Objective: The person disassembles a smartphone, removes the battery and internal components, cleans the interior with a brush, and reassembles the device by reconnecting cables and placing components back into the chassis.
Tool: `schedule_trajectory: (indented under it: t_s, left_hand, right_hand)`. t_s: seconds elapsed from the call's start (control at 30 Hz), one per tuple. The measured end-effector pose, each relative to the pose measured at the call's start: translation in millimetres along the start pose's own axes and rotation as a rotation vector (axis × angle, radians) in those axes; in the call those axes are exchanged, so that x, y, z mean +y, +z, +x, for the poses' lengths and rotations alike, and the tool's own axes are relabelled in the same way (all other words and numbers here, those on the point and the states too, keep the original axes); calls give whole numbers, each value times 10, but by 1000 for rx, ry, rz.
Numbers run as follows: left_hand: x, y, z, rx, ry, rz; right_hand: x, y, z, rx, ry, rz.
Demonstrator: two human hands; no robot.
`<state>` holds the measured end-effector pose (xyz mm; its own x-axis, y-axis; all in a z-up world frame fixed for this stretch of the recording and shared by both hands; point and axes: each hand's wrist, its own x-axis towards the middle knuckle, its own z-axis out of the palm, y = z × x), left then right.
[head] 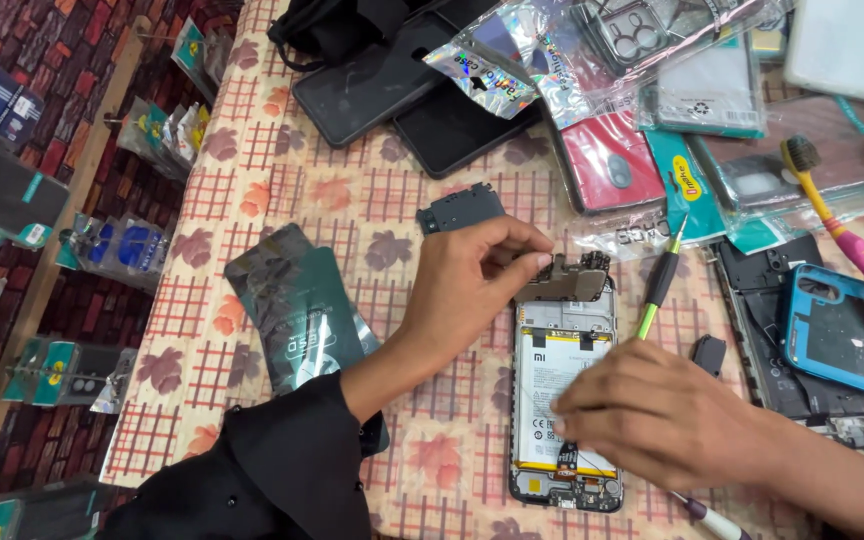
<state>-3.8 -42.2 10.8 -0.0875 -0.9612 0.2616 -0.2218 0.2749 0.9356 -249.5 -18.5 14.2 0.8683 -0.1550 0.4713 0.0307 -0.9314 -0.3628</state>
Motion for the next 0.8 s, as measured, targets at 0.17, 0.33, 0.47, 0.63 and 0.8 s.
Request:
schedule_trajectory:
  t_s: [0.17, 0.33, 0.47, 0.63, 0.8]
  left_hand:
    - [-54, 28, 38, -3, 10, -2]
    - [-86, 97, 38, -22, -3, -22]
    - [-108, 125, 56, -67, -32, -11]
    - [-103, 140, 27, -59, -116, -80]
    - [-58, 151, -17, -34, 10, -28]
  right_hand:
    - [13, -36, -35, -70, -293, -61]
    - [49, -48, -67, -102, -304, -83]
    - [70, -27, -69, -100, -291, -50]
    - [60, -15, -76, -92, -277, -57]
    - [43, -20, -67, -99, -271, -72]
